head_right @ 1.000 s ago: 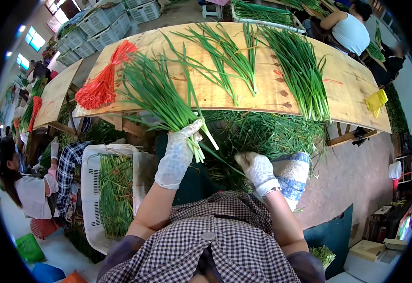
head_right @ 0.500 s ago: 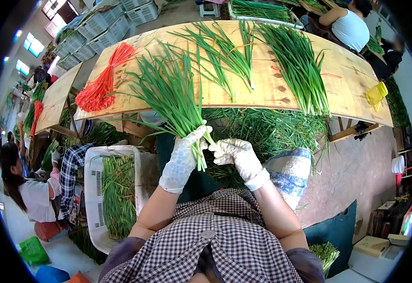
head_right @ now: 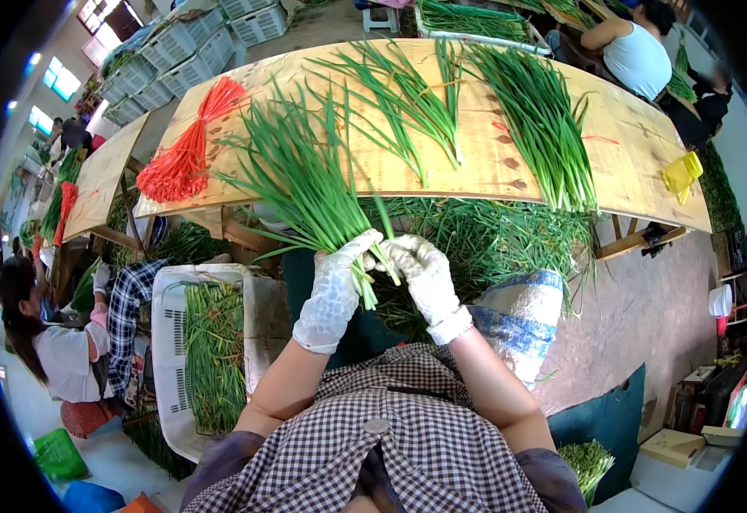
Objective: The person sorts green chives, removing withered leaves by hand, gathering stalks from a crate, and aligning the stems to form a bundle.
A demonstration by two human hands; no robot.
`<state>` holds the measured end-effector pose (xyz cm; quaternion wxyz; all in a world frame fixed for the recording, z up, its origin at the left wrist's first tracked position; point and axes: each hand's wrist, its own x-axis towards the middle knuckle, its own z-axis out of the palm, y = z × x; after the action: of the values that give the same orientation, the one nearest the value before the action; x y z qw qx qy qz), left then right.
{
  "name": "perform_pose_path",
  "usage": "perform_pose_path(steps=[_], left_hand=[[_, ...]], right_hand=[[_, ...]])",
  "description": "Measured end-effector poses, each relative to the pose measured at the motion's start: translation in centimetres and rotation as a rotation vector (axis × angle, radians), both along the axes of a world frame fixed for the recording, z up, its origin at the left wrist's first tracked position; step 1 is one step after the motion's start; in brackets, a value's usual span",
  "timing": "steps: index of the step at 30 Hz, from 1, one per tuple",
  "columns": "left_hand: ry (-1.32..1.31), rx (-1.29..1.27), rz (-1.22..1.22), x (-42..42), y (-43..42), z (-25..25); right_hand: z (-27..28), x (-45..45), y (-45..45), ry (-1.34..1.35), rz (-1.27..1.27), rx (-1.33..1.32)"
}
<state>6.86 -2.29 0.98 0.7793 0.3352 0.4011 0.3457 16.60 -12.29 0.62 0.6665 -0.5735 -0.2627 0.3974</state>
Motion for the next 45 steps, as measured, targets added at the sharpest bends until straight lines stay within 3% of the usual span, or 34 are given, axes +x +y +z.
perform_pose_path(steps=[2, 4, 5, 6, 7, 9, 10, 12, 14, 17, 19, 20, 22, 23, 24, 27, 30, 32, 34, 35, 36, 38, 40, 45], left_hand=[[0.114, 0.005, 0.039, -0.3, 1.0, 0.4], [0.026, 0.036, 0.108, -0.5, 1.2, 1.5], [-0.011, 0.112, 0.091, -0.9, 1.4, 2.0], [-0.049, 0.189, 0.071, -1.4, 1.6, 2.6], [-0.208, 0.345, 0.062, -1.7, 1.6, 4.5], [-0.270, 0.281, -0.012, -2.7, 1.3, 8.9], [-0.249, 0.196, -0.004, -2.7, 1.5, 9.6], [-0.314, 0.079, -0.096, -1.5, 3.6, 6.6], [-0.232, -0.034, -0.139, 0.0, 3.5, 4.8], [-0.273, -0.100, -0.082, 0.9, 2.4, 3.5], [-0.306, -0.103, -0.071, 0.8, 2.5, 3.1], [-0.235, -0.075, -0.054, 0.8, 2.6, 3.0], [-0.165, -0.047, -0.036, 0.7, 3.0, 2.7], [-0.163, -0.060, -0.038, 0.8, 3.1, 2.5], [-0.161, -0.076, -0.041, 0.8, 3.2, 2.1], [-0.113, -0.111, -0.007, 1.9, 2.9, 0.9], [-0.152, -0.126, 0.030, 3.0, 3.1, 0.7], [0.019, -0.112, -0.037, 2.9, 3.5, 0.6], [0.007, -0.145, -0.017, 2.8, 3.2, 1.1], [0.031, -0.151, 0.019, 2.7, 3.0, 1.4], [0.055, -0.157, 0.056, 2.6, 2.8, 1.4], [0.046, -0.136, 0.054, 2.6, 2.6, 0.9], [0.037, -0.071, 0.061, 2.7, 1.8, 1.0], [0.168, -0.051, -0.049, 1.7, 1.7, 1.8]], right_hand=[[-0.6, 0.0, -0.9, 0.018, -0.075, 0.069], [-2.5, 1.1, -2.5, -0.210, 0.131, 0.109], [-2.7, 1.9, -4.0, -0.563, 0.298, -0.259], [-5.5, 3.3, -5.0, -1.083, 0.443, -0.575], [-5.3, 3.5, -5.1, -1.083, 0.436, -0.580], [-4.0, 4.3, -4.8, -1.135, 0.415, -1.065], [-1.0, 4.4, -4.7, -1.130, 0.182, -0.681], [2.6, 4.2, -1.8, -0.935, -0.199, -0.427], [5.1, 4.9, 1.3, -1.337, -0.445, -0.396], [3.9, 7.1, 5.1, -1.426, -0.412, -0.472], [3.1, 7.8, 6.7, -1.515, -0.340, -0.750], [2.7, 8.3, 6.6, -1.519, -0.340, -0.745], [3.3, 8.5, 5.1, -0.943, -0.073, -0.557], [3.3, 7.9, 4.2, -0.411, 0.010, -0.373], [5.3, 6.6, 3.2, -0.216, 0.081, -0.388], [3.5, 5.7, 1.5, 0.053, 0.099, -0.246], [3.1, 5.1, 1.0, 0.123, 0.240, -0.252], [1.3, 5.7, 1.4, 0.076, 0.221, -0.259], [2.0, 5.3, 2.0, -1.031, -0.316, -0.173], [3.7, 4.7, 1.8, -1.270, -0.481, -0.381], [4.2, 4.7, 1.8, -1.332, -0.547, -0.308], [5.6, 2.9, 1.5, -0.847, -0.291, -0.293], [3.7, 2.3, 1.8, -0.733, -0.063, -0.228], [2.2, 1.9, 2.0, -0.420, -0.031, -0.231]])
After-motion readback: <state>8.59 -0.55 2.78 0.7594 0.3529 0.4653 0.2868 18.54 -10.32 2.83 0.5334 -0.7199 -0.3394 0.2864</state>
